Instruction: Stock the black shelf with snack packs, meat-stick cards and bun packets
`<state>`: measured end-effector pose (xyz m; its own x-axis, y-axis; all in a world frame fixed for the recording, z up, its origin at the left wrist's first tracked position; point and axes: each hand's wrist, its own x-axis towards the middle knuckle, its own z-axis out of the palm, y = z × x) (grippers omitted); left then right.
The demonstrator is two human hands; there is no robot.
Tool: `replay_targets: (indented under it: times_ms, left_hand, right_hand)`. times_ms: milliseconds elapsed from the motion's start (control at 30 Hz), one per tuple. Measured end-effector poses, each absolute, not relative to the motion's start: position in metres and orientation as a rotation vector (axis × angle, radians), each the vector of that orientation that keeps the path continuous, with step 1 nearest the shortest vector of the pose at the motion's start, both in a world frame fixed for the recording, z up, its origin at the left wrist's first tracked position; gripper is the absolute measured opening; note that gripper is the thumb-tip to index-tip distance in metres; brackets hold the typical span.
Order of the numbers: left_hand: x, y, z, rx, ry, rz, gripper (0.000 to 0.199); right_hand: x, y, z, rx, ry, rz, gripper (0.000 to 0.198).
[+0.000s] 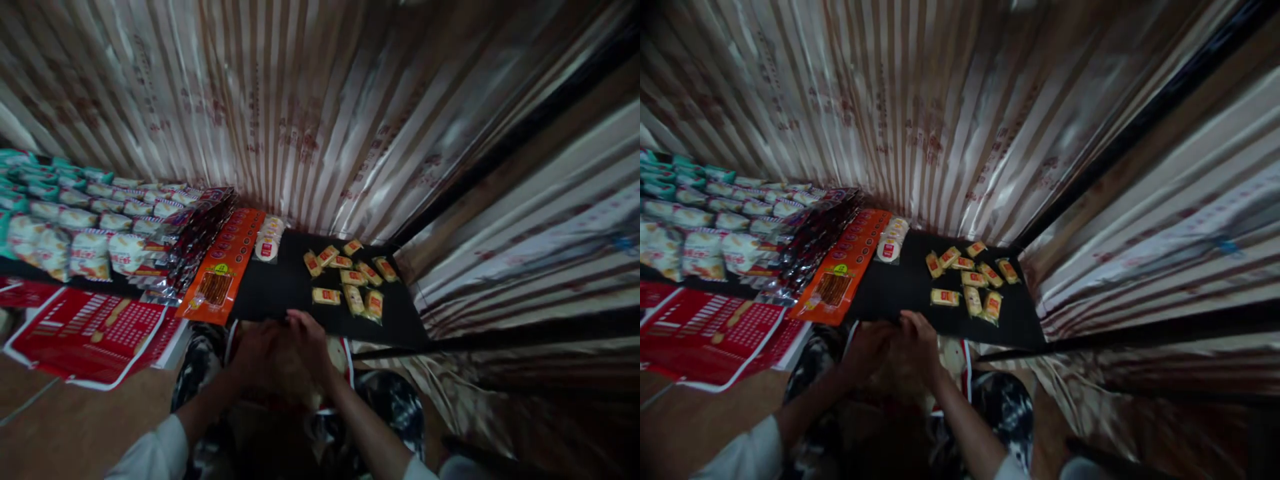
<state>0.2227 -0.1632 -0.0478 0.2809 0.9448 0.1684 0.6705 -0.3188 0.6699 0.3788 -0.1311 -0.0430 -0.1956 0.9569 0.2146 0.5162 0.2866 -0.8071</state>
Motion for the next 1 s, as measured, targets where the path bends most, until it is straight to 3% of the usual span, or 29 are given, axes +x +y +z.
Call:
replay_targets:
  times_ms: [267,900,1000]
  left_hand:
    - [0.242,-0.188,-0.082,2.075,1.679,0.394,0.043]
    - [0.255,-0.206,-0.086,2.192,1.575,0.487,0.046]
    - [0.26,-0.207,-0.083,2.232,1.629,0.455,0.039]
  right_hand:
    - [0.41,-0.174,-0.076,-1.56,-2.1,0.597,0.037]
    - [0.408,-0.182,-0.096,-1.589,-1.891,0.583,0.031]
    - [0.407,-0.188,-0.096,-1.582,-1.905,0.59,0.029]
